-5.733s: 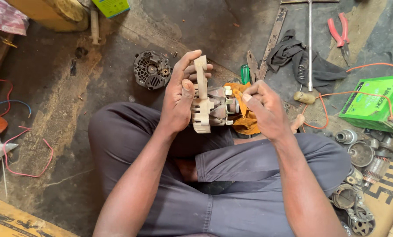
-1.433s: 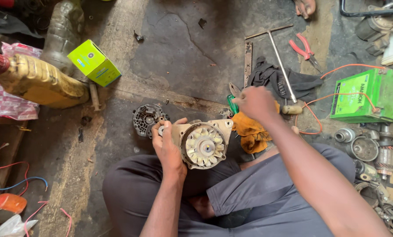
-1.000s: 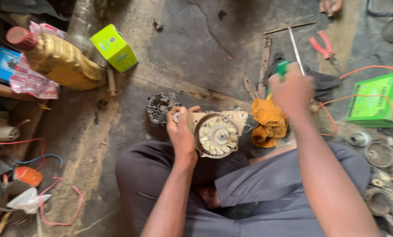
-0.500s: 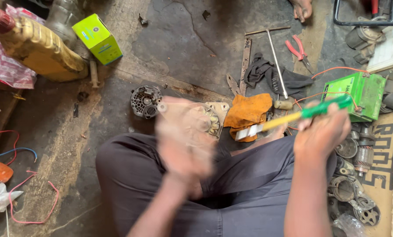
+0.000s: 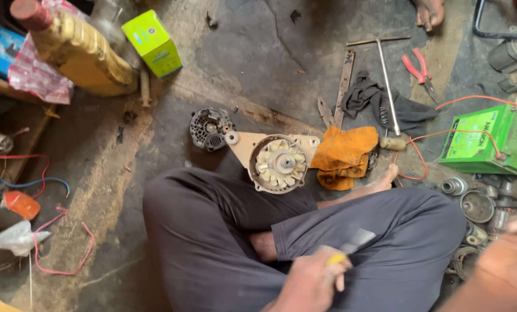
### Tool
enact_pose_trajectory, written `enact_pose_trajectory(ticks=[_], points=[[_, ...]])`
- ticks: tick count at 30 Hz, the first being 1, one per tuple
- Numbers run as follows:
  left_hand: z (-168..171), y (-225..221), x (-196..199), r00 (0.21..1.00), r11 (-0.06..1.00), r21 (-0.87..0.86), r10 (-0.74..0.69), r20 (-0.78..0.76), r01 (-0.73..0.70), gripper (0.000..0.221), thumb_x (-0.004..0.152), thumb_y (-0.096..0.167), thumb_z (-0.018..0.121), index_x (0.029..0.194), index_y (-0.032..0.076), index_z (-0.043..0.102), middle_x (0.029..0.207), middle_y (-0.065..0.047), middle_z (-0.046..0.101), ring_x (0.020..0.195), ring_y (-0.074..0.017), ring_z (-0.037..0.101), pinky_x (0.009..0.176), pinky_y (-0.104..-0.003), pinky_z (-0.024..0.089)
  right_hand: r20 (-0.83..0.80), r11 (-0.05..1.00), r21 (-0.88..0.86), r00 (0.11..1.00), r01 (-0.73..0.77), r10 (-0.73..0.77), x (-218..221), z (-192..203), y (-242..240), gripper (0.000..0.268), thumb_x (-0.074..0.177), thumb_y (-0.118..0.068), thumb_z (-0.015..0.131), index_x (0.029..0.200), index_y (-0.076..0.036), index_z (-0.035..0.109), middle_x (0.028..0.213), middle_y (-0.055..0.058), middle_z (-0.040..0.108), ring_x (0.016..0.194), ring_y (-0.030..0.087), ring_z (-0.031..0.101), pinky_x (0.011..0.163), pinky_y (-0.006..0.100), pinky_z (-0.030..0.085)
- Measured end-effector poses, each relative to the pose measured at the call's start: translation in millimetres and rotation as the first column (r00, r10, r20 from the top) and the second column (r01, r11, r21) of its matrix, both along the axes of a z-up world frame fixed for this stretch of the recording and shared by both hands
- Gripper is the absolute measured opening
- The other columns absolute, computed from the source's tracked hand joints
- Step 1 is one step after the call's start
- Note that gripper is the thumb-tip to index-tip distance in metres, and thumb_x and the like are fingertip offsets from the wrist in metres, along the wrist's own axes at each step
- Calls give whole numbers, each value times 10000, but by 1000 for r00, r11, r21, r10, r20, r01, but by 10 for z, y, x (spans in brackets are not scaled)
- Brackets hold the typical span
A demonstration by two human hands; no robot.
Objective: The person sits on the floor and cleans a disassembled electrical component with a cloth. They then use a screwdriver to adjust internal parts of the component while holding it in their lap.
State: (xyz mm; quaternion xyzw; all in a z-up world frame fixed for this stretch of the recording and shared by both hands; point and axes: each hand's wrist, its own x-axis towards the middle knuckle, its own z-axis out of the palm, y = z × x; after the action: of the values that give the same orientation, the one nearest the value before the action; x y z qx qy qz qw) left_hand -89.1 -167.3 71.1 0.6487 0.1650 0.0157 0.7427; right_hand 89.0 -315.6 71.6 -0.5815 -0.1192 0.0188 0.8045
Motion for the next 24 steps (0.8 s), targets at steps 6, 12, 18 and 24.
enact_pose_trajectory(ticks=[6, 12, 18, 24], points=[[123, 517, -172, 635, 532, -779, 736, 232, -331, 220, 1036, 22, 617, 963, 102, 426, 950, -115, 610, 1119, -350, 655, 1059, -553, 469, -138, 911, 277, 926, -306, 353, -312, -8, 39, 242, 1093, -64, 593, 1311, -26, 496, 1087, 292, 677, 966, 384, 660, 846, 467, 545], [327, 801, -238, 548, 342, -891, 825, 134, -297, 249, 1011, -68, 594, 978, 114, 427, 963, -79, 585, 1212, -326, 631, 1190, -621, 378, -317, 858, 410, 834, -310, 452, -951, -201, 537, 383, 1045, -36, 626, 1365, -36, 417, 1169, 322, 676, 1051, 409, 699, 914, 479, 560], [233, 764, -208, 502, 291, -900, 860, 97, -325, 245, 1002, -74, 596, 994, 118, 443, 981, -77, 600, 1227, -312, 627, 1213, -613, 370, -340, 850, 381, 800, -363, 494, -997, -171, 641, 383, 1016, -46, 675, 1302, -43, 419, 1174, 301, 689, 1020, 347, 710, 894, 458, 569], [130, 751, -197, 499, 354, -874, 853, 155, -334, 199, 1047, -29, 599, 1033, 111, 458, 1002, -97, 613, 1269, -346, 626, 1194, -603, 429, -419, 856, 413, 769, -311, 482, -1055, -204, 677, 345, 1023, -80, 682, 1262, -68, 434, 1177, 288, 692, 1006, 308, 707, 846, 424, 570]])
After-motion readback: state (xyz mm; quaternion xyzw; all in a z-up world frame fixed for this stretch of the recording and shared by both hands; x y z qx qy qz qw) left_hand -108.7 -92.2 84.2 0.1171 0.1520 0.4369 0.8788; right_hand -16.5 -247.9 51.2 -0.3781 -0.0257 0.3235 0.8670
